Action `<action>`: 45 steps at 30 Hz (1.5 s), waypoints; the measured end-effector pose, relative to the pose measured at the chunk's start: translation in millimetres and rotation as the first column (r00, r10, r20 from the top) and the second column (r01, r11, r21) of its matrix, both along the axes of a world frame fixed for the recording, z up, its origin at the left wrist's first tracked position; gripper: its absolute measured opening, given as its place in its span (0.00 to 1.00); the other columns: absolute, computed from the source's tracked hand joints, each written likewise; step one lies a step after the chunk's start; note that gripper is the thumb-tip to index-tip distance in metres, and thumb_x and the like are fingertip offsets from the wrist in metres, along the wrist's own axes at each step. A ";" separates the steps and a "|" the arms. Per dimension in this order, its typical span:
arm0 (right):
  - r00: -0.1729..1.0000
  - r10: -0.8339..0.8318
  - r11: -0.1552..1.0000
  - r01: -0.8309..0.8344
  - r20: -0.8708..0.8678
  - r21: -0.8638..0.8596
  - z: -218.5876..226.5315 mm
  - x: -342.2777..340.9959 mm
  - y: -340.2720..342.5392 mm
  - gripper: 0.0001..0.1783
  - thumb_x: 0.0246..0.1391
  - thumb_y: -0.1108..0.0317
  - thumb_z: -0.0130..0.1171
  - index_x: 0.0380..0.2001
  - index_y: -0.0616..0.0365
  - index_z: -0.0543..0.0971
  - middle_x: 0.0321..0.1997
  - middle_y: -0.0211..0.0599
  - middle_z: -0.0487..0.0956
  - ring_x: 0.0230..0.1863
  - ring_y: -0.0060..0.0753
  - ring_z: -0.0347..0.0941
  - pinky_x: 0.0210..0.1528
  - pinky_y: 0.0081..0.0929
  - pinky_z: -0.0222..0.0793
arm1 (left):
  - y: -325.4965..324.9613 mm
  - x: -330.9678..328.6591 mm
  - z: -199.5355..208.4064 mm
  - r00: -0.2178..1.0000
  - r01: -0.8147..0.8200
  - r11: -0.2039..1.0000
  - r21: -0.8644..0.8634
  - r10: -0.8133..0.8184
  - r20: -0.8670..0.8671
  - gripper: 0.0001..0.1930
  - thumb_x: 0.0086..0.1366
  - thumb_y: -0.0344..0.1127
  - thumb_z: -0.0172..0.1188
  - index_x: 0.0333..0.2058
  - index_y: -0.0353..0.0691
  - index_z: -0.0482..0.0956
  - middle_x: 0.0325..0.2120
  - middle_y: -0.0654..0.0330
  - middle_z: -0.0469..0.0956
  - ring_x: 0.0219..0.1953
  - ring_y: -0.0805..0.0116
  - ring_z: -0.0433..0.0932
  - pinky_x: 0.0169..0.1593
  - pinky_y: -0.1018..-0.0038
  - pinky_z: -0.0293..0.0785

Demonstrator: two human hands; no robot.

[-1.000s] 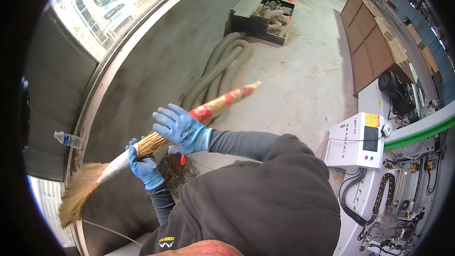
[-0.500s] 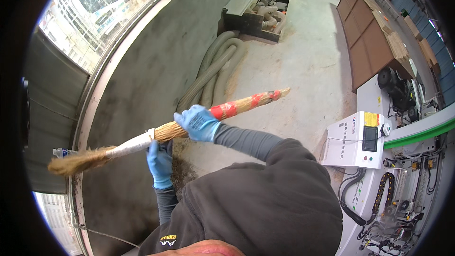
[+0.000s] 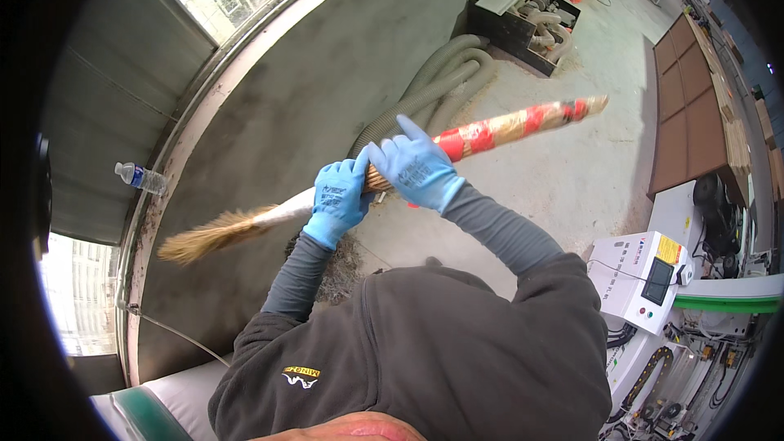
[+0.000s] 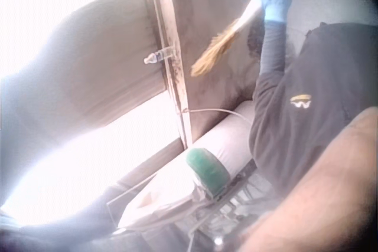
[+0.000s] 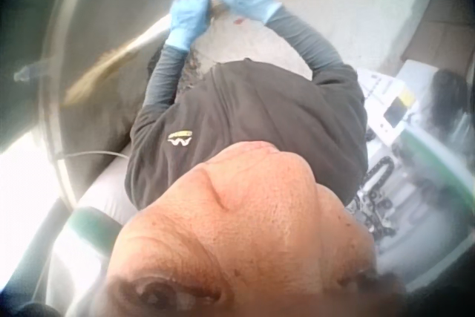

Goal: The person sweeps debris on a factory floor into a dustpan, empties it into a waste bag, and continues sweeping. They also cut a red strap from a broom with scissors and rewrap the broom handle with the strap.

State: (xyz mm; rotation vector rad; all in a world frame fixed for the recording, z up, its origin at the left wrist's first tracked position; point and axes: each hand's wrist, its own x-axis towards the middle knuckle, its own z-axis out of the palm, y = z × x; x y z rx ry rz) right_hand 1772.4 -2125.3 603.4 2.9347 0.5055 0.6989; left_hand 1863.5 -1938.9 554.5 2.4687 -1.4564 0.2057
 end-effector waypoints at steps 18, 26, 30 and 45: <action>0.920 -0.389 0.287 0.066 0.054 0.956 -55.3 -44.0 -112.4 0.45 0.52 0.61 0.75 0.67 0.64 0.62 0.69 0.48 0.65 0.71 0.45 0.63 0.75 0.45 0.56 | -172.5 9.3 -5.7 0.823 0.043 0.853 -0.520 -0.325 -0.466 0.37 0.56 0.36 0.71 0.64 0.38 0.68 0.51 0.41 0.79 0.53 0.40 0.80 0.56 0.56 0.76; 0.938 -0.256 0.086 0.263 -0.234 0.961 -42.9 -55.4 -275.7 0.12 0.61 0.69 0.65 0.43 0.65 0.82 0.38 0.36 0.85 0.40 0.24 0.81 0.43 0.25 0.75 | -339.0 2.9 7.9 0.702 0.122 0.804 -0.582 -0.485 -0.522 0.36 0.57 0.32 0.75 0.63 0.34 0.69 0.52 0.51 0.80 0.55 0.66 0.78 0.59 0.65 0.76; 0.932 -0.189 -0.107 0.295 -0.310 0.950 -33.4 -59.4 -337.4 0.13 0.64 0.69 0.60 0.44 0.70 0.80 0.32 0.40 0.85 0.32 0.27 0.83 0.38 0.27 0.82 | -397.0 16.8 11.9 0.619 0.033 0.843 -0.537 -0.439 -0.651 0.35 0.60 0.36 0.73 0.63 0.36 0.68 0.49 0.51 0.81 0.50 0.65 0.80 0.54 0.67 0.77; 0.871 -0.152 -0.386 0.382 -0.467 0.840 -53.5 -73.9 -648.7 0.14 0.65 0.65 0.63 0.44 0.66 0.81 0.25 0.30 0.80 0.22 0.19 0.75 0.25 0.21 0.72 | -725.6 77.5 -42.8 0.448 -0.033 0.911 -0.412 -0.355 -0.821 0.33 0.60 0.39 0.71 0.60 0.32 0.69 0.46 0.55 0.81 0.47 0.70 0.79 0.53 0.68 0.76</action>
